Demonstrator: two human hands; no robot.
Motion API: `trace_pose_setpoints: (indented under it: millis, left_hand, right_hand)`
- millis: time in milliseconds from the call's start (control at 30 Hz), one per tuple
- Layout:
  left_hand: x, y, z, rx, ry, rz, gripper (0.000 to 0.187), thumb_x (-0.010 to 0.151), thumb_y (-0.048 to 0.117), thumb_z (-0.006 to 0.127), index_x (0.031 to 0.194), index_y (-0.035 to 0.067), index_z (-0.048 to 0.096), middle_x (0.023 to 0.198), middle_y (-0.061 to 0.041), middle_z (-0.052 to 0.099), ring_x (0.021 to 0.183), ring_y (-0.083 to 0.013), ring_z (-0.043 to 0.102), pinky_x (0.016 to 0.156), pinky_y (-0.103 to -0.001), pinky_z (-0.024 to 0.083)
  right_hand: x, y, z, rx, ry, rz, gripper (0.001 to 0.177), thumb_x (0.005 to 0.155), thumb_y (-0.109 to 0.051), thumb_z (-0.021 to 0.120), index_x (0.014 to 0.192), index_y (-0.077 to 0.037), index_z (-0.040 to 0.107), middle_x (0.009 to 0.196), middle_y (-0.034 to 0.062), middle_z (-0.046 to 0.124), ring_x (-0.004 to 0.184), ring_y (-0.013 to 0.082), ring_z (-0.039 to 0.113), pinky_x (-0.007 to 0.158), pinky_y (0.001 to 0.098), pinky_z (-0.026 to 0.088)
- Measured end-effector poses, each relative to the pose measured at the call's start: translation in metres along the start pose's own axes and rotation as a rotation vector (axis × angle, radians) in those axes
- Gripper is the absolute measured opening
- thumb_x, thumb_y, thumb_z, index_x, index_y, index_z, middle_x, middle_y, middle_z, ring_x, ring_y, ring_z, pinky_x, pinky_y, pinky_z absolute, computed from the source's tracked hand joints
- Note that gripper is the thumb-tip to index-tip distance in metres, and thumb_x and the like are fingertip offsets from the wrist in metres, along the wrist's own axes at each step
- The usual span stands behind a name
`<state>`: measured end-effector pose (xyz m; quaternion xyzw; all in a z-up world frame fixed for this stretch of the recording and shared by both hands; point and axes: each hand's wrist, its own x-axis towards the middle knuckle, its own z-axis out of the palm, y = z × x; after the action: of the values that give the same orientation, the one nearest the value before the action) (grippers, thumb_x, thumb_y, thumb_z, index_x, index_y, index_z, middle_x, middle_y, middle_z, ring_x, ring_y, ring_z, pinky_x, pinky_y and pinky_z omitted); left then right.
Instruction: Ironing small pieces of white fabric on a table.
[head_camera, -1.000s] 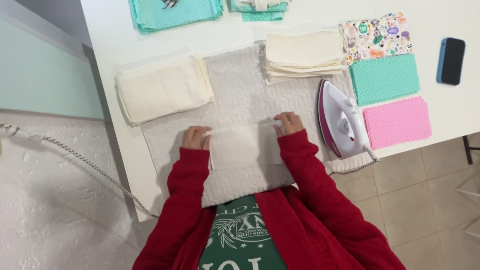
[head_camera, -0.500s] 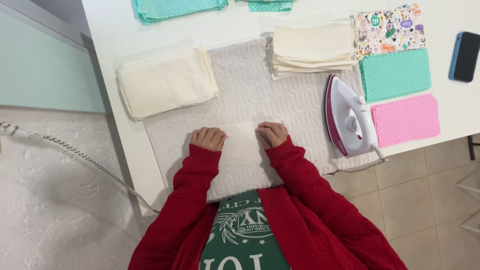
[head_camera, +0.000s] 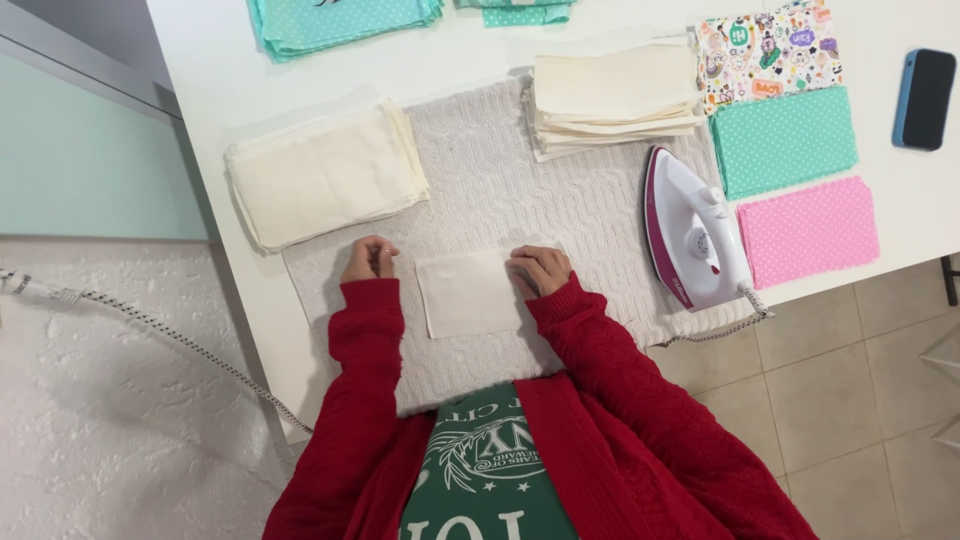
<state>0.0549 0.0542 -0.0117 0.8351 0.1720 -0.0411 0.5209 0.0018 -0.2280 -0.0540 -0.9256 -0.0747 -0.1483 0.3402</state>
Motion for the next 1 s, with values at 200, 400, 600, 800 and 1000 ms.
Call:
trace_pose_setpoints:
  millis: [200, 400, 600, 800, 1000]
  left_hand:
    - [0.013, -0.004, -0.033, 0.265, 0.211, 0.233, 0.017, 0.098, 0.007, 0.062, 0.112, 0.015, 0.057, 0.103, -0.004, 0.06, 0.093, -0.0248, 0.061, 0.082, -0.037, 0.051]
    - [0.004, -0.05, 0.008, 0.566, 0.164, 0.677, 0.02, 0.093, 0.022, 0.069, 0.112, 0.019, 0.065, 0.113, -0.001, 0.057, 0.111, -0.0223, 0.055, 0.1, -0.04, 0.043]
    - [-0.016, -0.027, 0.034, 0.436, -0.12, 0.501, 0.047, 0.082, 0.029, 0.082, 0.121, 0.016, 0.059, 0.1, -0.001, 0.052, 0.101, -0.0243, 0.053, 0.094, -0.039, 0.045]
    - [-0.005, -0.041, 0.036, 0.53, -0.219, 0.377, 0.028, 0.082, 0.035, 0.082, 0.096, 0.02, 0.063, 0.098, 0.005, 0.049, 0.106, -0.0194, 0.05, 0.094, -0.037, 0.045]
    - [-0.003, -0.033, 0.031, 0.309, -0.156, 0.225, 0.02, 0.087, 0.03, 0.079, 0.095, 0.017, 0.066, 0.086, -0.002, 0.061, 0.09, -0.0237, 0.061, 0.085, -0.036, 0.05]
  right_hand:
    - [0.008, -0.007, -0.012, 0.124, -0.016, 0.041, 0.026, 0.079, -0.006, 0.081, 0.101, -0.019, 0.076, 0.108, -0.002, 0.072, 0.105, 0.0207, 0.066, 0.094, 0.0348, 0.049]
    - [0.009, 0.091, -0.029, -0.028, 0.002, 0.268, 0.03, 0.082, -0.007, 0.081, 0.107, -0.023, 0.076, 0.099, -0.0034, 0.069, 0.091, 0.0171, 0.066, 0.083, 0.0277, 0.055]
    - [0.022, 0.075, -0.05, -0.087, -0.256, 0.432, 0.049, 0.071, -0.024, 0.09, 0.116, -0.02, 0.07, 0.1, 0.0034, 0.066, 0.099, 0.0282, 0.065, 0.09, 0.039, 0.057]
    - [0.03, 0.085, -0.045, -0.147, -0.425, 0.552, 0.018, 0.084, -0.027, 0.082, 0.099, -0.021, 0.073, 0.096, 0.001, 0.069, 0.097, 0.023, 0.067, 0.083, 0.0358, 0.059]
    - [0.03, 0.092, -0.047, -0.166, -0.359, 0.499, 0.015, 0.084, -0.023, 0.082, 0.096, -0.023, 0.073, 0.098, 0.0001, 0.068, 0.101, 0.0258, 0.067, 0.082, 0.0386, 0.06]
